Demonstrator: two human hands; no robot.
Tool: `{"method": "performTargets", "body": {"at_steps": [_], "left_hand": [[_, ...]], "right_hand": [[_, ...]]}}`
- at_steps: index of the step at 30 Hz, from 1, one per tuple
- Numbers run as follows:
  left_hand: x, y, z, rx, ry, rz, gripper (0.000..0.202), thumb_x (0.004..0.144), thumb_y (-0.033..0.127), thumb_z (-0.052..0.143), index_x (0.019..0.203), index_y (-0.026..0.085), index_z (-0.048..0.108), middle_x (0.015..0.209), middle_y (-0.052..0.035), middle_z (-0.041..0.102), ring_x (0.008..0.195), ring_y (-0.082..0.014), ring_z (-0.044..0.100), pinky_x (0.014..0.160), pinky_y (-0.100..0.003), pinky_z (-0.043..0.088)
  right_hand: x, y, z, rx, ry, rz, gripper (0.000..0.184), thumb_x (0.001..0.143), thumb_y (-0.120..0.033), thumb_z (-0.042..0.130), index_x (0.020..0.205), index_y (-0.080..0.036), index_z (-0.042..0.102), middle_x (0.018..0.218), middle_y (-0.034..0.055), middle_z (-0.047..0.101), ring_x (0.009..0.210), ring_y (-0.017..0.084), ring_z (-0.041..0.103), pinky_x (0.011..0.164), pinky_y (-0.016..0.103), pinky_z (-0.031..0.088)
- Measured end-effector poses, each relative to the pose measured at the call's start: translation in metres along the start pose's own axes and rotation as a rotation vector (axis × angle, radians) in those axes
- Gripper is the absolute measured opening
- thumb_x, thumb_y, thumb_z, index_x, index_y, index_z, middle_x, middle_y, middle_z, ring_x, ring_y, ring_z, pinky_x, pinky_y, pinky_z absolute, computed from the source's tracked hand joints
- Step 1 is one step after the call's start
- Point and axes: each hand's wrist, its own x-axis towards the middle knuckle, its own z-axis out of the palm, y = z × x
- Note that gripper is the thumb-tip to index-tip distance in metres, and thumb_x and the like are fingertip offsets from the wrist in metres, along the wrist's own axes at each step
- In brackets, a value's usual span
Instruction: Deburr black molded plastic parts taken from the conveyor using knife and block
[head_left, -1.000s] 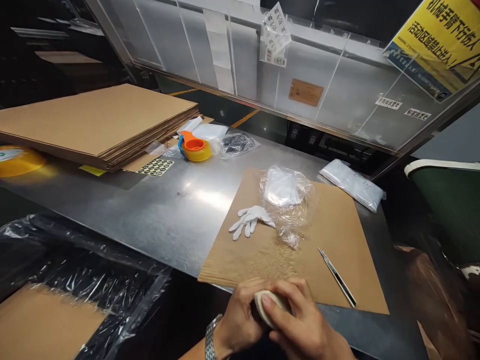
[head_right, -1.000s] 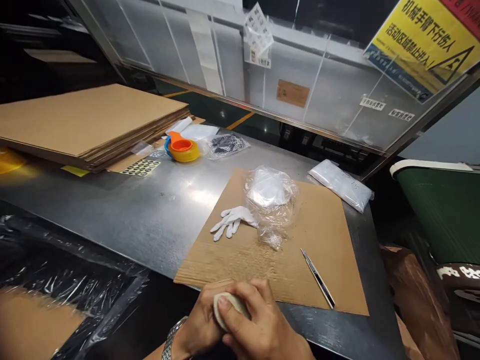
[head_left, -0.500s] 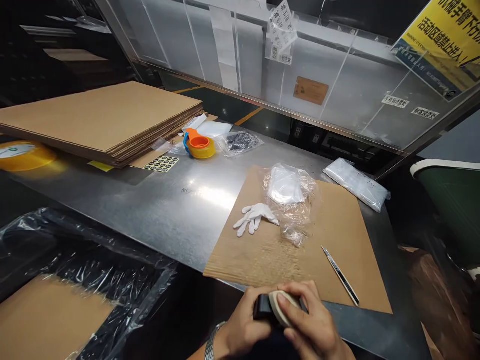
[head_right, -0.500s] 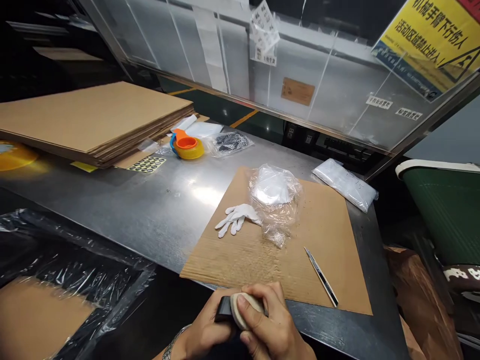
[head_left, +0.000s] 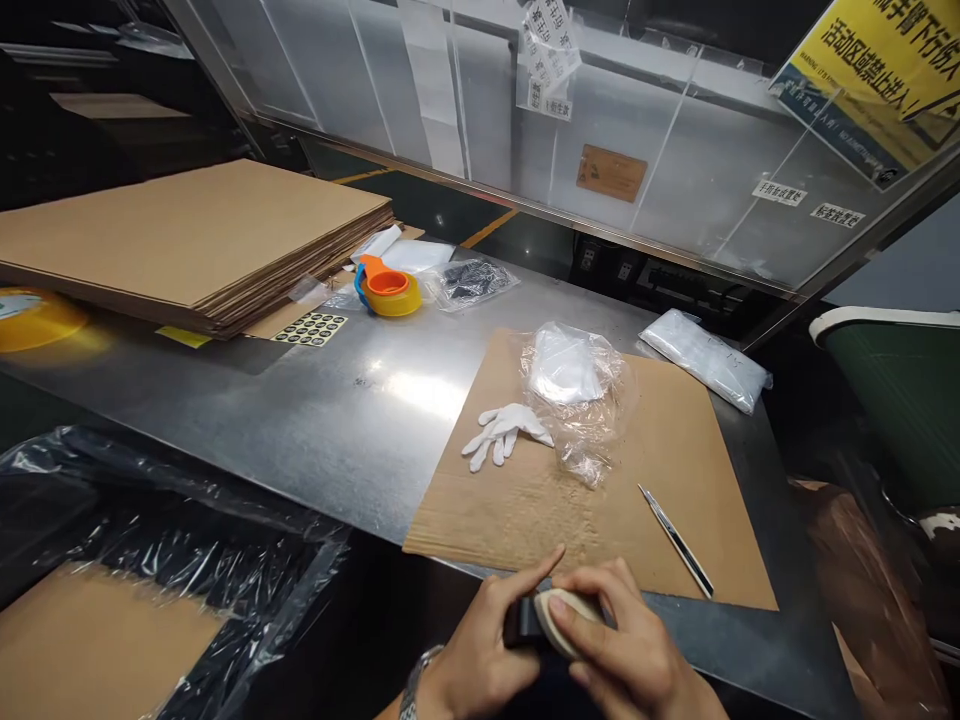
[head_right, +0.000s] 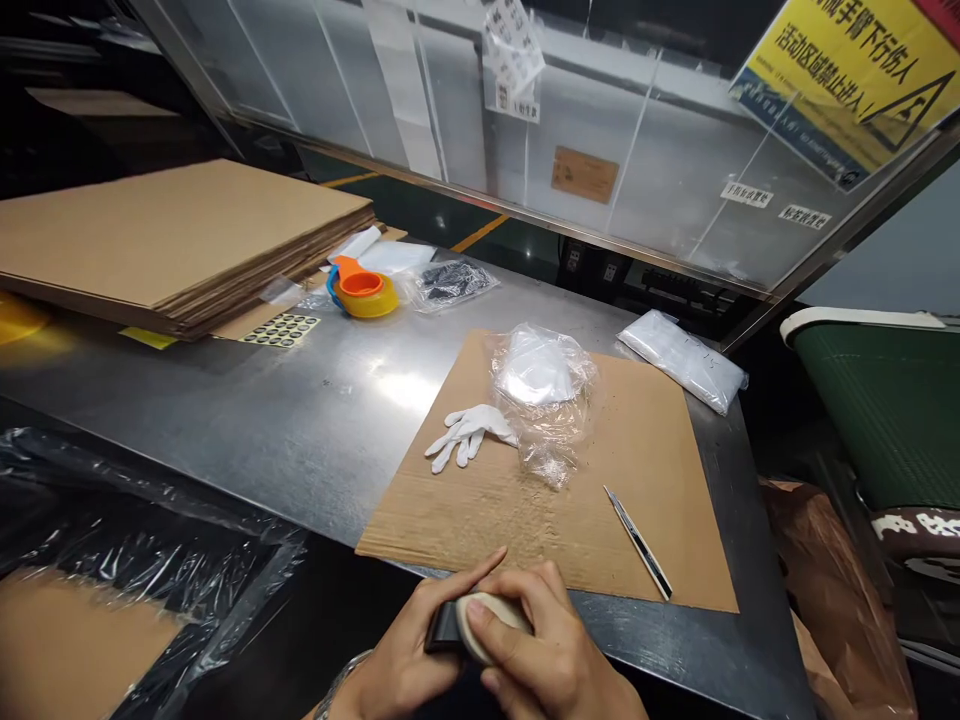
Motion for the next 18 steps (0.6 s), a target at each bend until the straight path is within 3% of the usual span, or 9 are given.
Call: {"method": "performTargets", "body": {"at_steps": [4, 8, 12, 15, 18], "left_hand": [[0.000, 0.000, 0.002, -0.015, -0.067, 0.001, 0.069, 0.061, 0.009, 0.056, 0.129, 0.018, 0.049, 0.103, -0.0074, 0.069, 0.090, -0.0269, 0.063, 0.085, -0.036, 0.045], [-0.001, -0.007, 0.002, -0.235, -0.080, -0.013, 0.074, 0.055, 0.006, 0.054, 0.129, 0.019, 0.049, 0.113, -0.0068, 0.065, 0.098, -0.0278, 0.059, 0.090, -0.037, 0.041], [0.000, -0.014, 0.005, -0.669, -0.071, -0.207, 0.093, 0.042, 0.002, 0.047, 0.132, 0.026, 0.043, 0.109, -0.0017, 0.066, 0.101, -0.0270, 0.058, 0.081, -0.034, 0.044], [0.008, -0.010, 0.007, -1.079, -0.052, -0.207, 0.091, 0.042, 0.005, 0.045, 0.130, 0.030, 0.045, 0.118, 0.0007, 0.062, 0.111, -0.0263, 0.054, 0.095, -0.039, 0.035], [0.017, -0.006, 0.001, -1.416, -0.128, -0.164, 0.074, 0.051, 0.011, 0.046, 0.122, 0.030, 0.054, 0.129, -0.0018, 0.055, 0.120, -0.0301, 0.046, 0.104, -0.050, 0.022]], "right_hand": [[0.000, -0.004, -0.001, 0.039, -0.035, 0.025, 0.053, 0.089, -0.017, 0.042, 0.140, -0.021, 0.027, 0.114, 0.0126, 0.048, 0.097, 0.020, 0.048, 0.079, 0.036, 0.046], [-0.004, -0.005, -0.003, 0.086, -0.064, 0.057, 0.052, 0.090, -0.020, 0.042, 0.140, -0.025, 0.028, 0.114, 0.0112, 0.049, 0.097, 0.020, 0.048, 0.080, 0.037, 0.045], [-0.006, -0.001, 0.012, 0.140, 0.160, 0.134, 0.045, 0.093, -0.030, 0.036, 0.138, -0.024, 0.034, 0.113, 0.0118, 0.049, 0.098, 0.022, 0.049, 0.078, 0.039, 0.046], [-0.004, 0.002, 0.037, 0.154, 0.372, 0.188, 0.044, 0.094, -0.029, 0.035, 0.138, -0.025, 0.035, 0.113, 0.0117, 0.049, 0.101, 0.022, 0.050, 0.080, 0.041, 0.046], [-0.013, 0.002, 0.062, 0.139, 0.416, 0.190, 0.045, 0.094, -0.033, 0.034, 0.138, -0.024, 0.034, 0.111, 0.0119, 0.051, 0.098, 0.022, 0.052, 0.078, 0.040, 0.047]]}}
